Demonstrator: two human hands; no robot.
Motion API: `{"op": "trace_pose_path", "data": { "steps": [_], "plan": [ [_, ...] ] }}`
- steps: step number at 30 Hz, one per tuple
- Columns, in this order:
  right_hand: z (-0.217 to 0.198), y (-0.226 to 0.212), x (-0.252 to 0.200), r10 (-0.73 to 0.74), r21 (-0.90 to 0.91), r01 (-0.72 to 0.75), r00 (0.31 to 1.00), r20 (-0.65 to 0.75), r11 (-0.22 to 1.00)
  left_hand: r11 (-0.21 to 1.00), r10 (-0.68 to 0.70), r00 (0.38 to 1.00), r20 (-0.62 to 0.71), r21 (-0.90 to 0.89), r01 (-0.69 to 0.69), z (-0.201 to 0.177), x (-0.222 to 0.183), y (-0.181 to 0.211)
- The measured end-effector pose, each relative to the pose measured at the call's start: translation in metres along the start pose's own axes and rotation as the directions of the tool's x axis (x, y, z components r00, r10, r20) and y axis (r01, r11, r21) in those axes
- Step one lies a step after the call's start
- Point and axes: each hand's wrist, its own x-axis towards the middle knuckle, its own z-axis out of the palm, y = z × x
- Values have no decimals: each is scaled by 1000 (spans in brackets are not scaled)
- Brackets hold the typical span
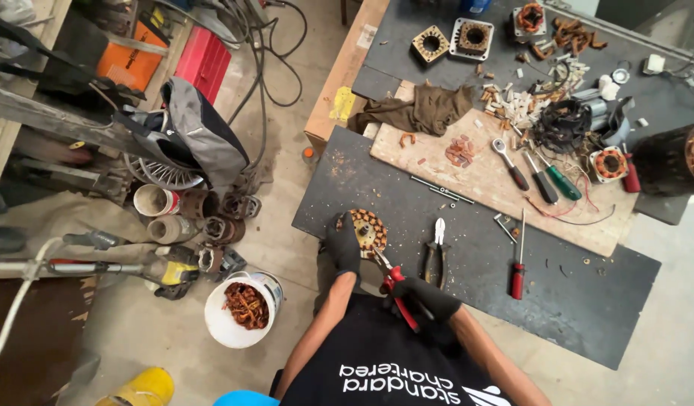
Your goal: Disassembling copper windings from a motor stator using pliers and a prying tool
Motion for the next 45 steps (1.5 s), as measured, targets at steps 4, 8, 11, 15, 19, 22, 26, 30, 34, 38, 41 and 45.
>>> {"op": "trace_pose_path", "data": {
  "steps": [4, 8, 11, 15, 19, 22, 26, 30, 34, 38, 41, 45],
  "plan": [
    [-13, 8, 24, -53, 80, 46, 994, 93, 996, 995, 45, 997, 59, -93, -40, -7, 5, 5],
    [-7, 11, 36, -53, 219, 7, 977, 206, 976, 986, 144, 982, 119, -105, -132, -2, 35, -14],
    [-23, 24, 51, -64, 298, -146, 802, 594, 943, 953, 302, 943, 142, -32, -300, -18, 19, 2],
    [-29, 49, 81, -194, 398, -66, 793, 577, 915, 931, 364, 913, 183, -58, -359, -21, 15, 11],
    [-30, 45, 61, -113, 348, -84, 853, 510, 934, 966, 256, 953, 164, 2, -260, -18, -1, 15],
    [-32, 14, 43, -20, 164, -37, 942, 334, 986, 976, 216, 976, 23, 12, -216, 9, 6, -5],
    [-48, 4, 64, -109, -20, 113, 982, 153, 993, 921, 341, 940, -3, -199, -335, 38, 13, -3],
    [-35, -11, 77, -231, -233, 197, 964, -129, 952, 970, 117, 989, 87, -226, -95, 37, -6, 56],
    [-39, -5, 77, -216, -75, 215, 976, -3, 974, 896, 331, 943, 25, 306, -322, 51, -8, 60],
    [-31, -17, 65, -173, 259, 63, 887, 428, 964, 847, 395, 908, 140, 327, -419, 63, 24, 64],
    [-28, -15, 72, -160, 375, -49, 847, 507, 926, 851, 286, 920, 269, 369, -373, 60, 26, 80],
    [-26, -4, 86, -228, 441, -53, 796, 560, 896, 869, 233, 911, 341, 347, -353, 55, 25, 104]
  ]
}}
